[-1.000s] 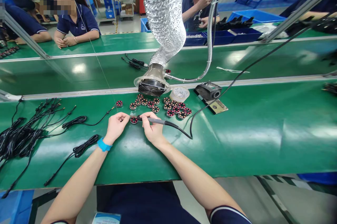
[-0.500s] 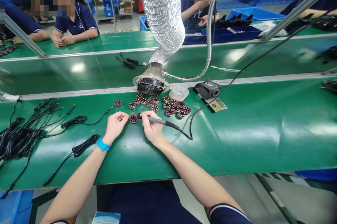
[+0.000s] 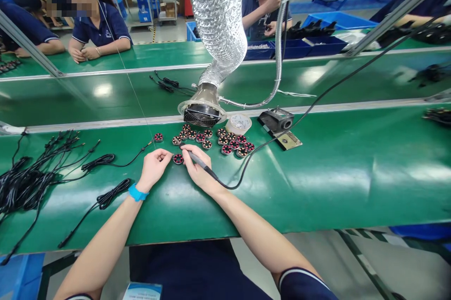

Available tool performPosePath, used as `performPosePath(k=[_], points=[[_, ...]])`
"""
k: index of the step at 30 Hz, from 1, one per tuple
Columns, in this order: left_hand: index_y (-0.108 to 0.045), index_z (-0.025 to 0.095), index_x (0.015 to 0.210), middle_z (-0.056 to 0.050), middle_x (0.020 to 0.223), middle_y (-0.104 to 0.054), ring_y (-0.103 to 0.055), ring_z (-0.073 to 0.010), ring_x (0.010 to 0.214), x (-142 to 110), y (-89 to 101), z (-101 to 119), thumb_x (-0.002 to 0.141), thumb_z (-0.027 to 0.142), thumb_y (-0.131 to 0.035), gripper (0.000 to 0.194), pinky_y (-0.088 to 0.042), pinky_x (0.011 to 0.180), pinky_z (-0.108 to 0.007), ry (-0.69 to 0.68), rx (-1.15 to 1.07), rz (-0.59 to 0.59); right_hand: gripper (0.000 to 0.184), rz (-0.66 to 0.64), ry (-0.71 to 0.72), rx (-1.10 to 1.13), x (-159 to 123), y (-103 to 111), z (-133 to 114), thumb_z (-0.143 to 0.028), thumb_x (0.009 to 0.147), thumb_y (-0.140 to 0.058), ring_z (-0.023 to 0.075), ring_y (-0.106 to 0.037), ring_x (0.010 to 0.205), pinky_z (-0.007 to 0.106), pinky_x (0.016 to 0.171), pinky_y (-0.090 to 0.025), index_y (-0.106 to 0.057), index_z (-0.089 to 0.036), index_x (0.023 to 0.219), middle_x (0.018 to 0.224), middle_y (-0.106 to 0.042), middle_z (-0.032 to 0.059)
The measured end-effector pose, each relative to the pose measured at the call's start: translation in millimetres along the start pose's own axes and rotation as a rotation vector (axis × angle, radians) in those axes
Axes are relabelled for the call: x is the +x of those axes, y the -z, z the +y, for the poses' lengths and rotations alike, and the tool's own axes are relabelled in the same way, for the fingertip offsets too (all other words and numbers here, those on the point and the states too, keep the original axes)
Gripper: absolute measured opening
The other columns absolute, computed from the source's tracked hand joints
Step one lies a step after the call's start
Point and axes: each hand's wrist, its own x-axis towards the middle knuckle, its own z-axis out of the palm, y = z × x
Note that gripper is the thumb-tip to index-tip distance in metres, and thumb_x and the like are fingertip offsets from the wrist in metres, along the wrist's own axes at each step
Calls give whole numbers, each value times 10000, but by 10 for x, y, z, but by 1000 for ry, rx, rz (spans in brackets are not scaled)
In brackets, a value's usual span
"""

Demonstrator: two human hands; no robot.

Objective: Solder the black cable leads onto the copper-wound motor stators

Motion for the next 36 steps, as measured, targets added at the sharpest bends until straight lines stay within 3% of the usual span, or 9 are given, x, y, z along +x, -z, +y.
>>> performPosePath(k=[4, 9, 20, 25, 31, 36], points=[[-714, 182, 769, -30, 724, -699, -585, -176, 700, 2, 50, 4, 830, 383, -616, 232, -434, 674, -284, -67, 99, -22, 228, -96, 113, -5, 30, -39, 74, -230, 987, -494, 160, -655, 961, 306, 902, -537, -632, -223, 1168, 1067, -660, 69], [-708, 191, 804, -35, 782, -703, -588, -186, 735, -24, 92, 57, 868, 365, -585, 223, -428, 687, -291, -137, 157, -55, 350, -162, 116, -21, 24, -97, 140, -141, 964, -497, 144, -642, 997, 299, 935, -526, -566, -244, 1291, 1101, -579, 67], [-684, 176, 882, -45, 876, -679, -612, -186, 810, -83, 62, 154, 931, 291, -513, 211, -432, 741, -293, -257, 269, -129, 333, -162, 179, -16, -39, -177, 228, -108, 958, -475, 153, -618, 982, 298, 918, -530, -582, -248, 1240, 1081, -524, 67], [-687, 173, 887, -56, 891, -687, -618, -193, 822, -50, 87, 88, 923, 336, -526, 232, -442, 754, -300, -213, 231, -142, 347, -144, 192, -51, -32, -169, 230, -101, 943, -484, 166, -606, 990, 296, 911, -526, -582, -255, 1237, 1070, -527, 70], [-700, 140, 903, -76, 892, -724, -638, -204, 809, -13, 90, 56, 865, 445, -586, 327, -464, 751, -300, -25, 27, -205, 353, -144, 193, -46, -38, -168, 229, -100, 934, -494, 168, -607, 999, 292, 907, -526, -575, -252, 1242, 1080, -532, 73], [-696, 135, 798, -47, 765, -703, -589, -162, 676, 1, 66, 85, 795, 455, -633, 326, -430, 655, -269, 64, -59, -147, 362, -171, 183, -16, -49, -161, 195, -91, 928, -491, 152, -617, 949, 289, 895, -532, -563, -248, 1246, 1082, -527, 67]])
